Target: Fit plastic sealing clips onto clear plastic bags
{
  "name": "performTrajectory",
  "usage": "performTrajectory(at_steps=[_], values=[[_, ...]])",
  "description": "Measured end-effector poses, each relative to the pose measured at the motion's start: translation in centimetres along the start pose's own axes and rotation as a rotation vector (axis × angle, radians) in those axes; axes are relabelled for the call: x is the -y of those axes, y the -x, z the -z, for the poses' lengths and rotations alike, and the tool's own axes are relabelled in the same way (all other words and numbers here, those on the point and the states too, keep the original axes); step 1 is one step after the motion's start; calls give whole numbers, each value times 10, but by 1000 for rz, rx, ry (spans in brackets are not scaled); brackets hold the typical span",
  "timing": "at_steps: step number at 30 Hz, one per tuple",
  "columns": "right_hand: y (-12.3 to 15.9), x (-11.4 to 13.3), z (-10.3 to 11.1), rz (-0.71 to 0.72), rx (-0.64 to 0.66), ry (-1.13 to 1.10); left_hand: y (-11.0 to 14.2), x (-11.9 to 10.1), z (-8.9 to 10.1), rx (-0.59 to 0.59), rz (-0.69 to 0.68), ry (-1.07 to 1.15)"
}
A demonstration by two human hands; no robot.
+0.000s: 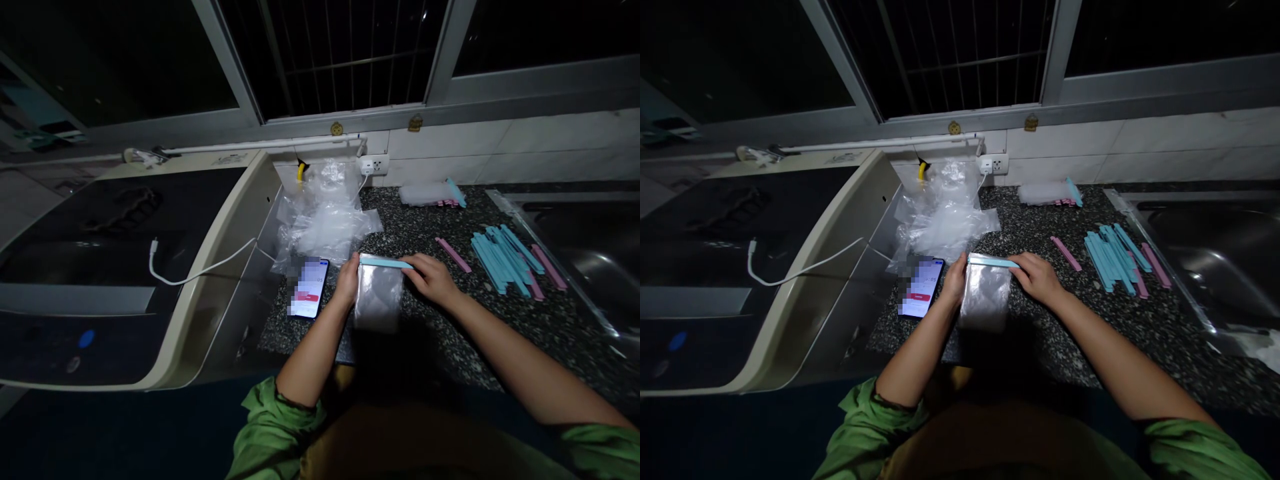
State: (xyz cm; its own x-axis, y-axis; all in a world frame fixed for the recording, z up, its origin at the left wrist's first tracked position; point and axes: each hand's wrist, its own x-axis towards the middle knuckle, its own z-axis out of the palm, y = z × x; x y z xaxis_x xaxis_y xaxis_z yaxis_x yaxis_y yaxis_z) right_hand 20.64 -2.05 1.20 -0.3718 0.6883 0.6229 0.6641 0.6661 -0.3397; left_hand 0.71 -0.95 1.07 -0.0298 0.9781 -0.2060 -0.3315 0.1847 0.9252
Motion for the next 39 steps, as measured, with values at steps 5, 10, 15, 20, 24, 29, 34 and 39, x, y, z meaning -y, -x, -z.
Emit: performTrajectory(at_steps=[5, 10, 15, 20, 24, 29, 34, 39], values=[[0, 3, -1, -3, -46, -10, 3, -2, -2, 19, -2, 14], [-1, 6, 0, 23, -81, -33, 6, -4, -5, 12, -21, 15], [-1, 6, 1, 3, -73, -25, 8, -8, -7, -1, -10, 12], [-1, 5, -1, 9, -84, -21, 9, -9, -9, -35, 14, -1], [0, 4, -3, 4, -88, -23, 8, -7, -9, -57, 32, 18], [0, 5, -2, -22, -84, -37, 7, -5, -9, -60, 41, 41], [0, 5, -3, -13, -108, -57, 6, -3, -8, -38, 46, 44], [0, 5, -3, -21, -99, -71, 3, 1, -7, -31, 34, 58]])
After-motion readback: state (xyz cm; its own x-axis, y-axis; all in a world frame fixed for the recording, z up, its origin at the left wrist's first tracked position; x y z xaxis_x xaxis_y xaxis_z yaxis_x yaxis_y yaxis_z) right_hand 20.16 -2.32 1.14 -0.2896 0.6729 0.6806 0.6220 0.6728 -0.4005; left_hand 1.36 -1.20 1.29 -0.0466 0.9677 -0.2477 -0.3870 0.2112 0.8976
